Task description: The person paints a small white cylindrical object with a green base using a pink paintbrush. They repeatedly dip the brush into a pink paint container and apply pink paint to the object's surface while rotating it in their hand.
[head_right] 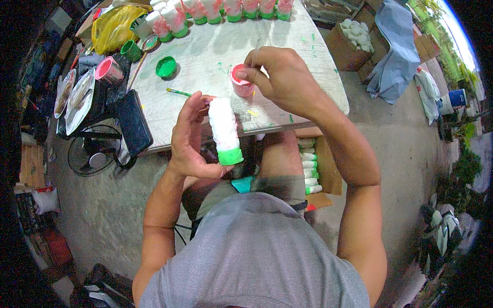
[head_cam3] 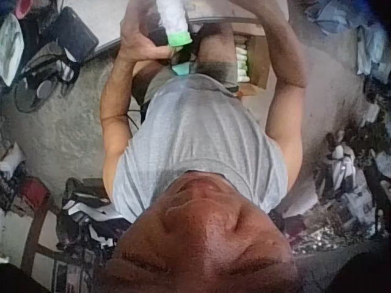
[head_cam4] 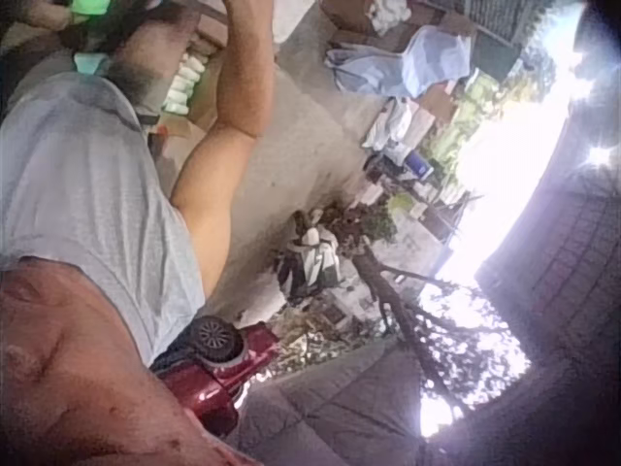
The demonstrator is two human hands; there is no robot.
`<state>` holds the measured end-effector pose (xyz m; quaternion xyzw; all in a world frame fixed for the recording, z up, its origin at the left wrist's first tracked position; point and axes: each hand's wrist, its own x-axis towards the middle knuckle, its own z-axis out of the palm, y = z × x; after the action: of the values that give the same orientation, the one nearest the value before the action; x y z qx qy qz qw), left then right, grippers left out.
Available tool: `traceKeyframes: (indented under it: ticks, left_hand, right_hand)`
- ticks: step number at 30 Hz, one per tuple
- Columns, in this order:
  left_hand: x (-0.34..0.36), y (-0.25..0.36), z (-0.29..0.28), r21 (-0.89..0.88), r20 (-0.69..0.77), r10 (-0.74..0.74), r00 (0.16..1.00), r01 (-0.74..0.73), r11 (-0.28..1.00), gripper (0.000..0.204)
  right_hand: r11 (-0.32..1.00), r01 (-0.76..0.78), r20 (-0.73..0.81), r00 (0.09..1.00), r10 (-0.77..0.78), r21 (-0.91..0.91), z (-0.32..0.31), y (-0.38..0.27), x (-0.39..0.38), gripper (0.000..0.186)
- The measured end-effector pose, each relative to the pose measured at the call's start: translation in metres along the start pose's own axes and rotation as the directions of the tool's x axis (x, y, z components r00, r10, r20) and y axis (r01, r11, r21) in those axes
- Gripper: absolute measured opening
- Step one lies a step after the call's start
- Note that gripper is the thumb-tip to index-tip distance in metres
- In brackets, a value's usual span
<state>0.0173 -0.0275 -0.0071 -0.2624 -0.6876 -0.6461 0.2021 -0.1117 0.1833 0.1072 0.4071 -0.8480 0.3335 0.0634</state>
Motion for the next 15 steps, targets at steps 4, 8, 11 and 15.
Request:
traceKeyframes:
  ticks: [4,8,11,15]
  left_hand:
    - [0.001,-0.001,0.000,-0.007,0.006,0.019,1.000,-0.019,1.000,0.131]
    - [0.003,-0.002,0.000,0.029,0.016,0.021,1.000,-0.021,0.999,0.131]
    - [0.003,-0.001,0.001,0.013,0.008,-0.009,1.000,0.009,1.000,0.131]
    - [0.002,-0.003,0.000,0.012,0.001,-0.013,1.000,0.013,1.000,0.131]
  right_hand:
    - [0.944,-0.109,-0.191,0.966,0.175,0.313,-0.002,0.016,-0.004,0.028]
    - [0.903,-0.188,-0.221,0.932,0.288,0.386,-0.012,0.024,-0.009,0.027]
    - [0.909,-0.175,-0.196,0.944,0.264,0.378,-0.016,0.027,-0.018,0.026]
    - [0.923,-0.106,-0.190,0.964,0.187,0.371,-0.024,0.027,-0.028,0.026]
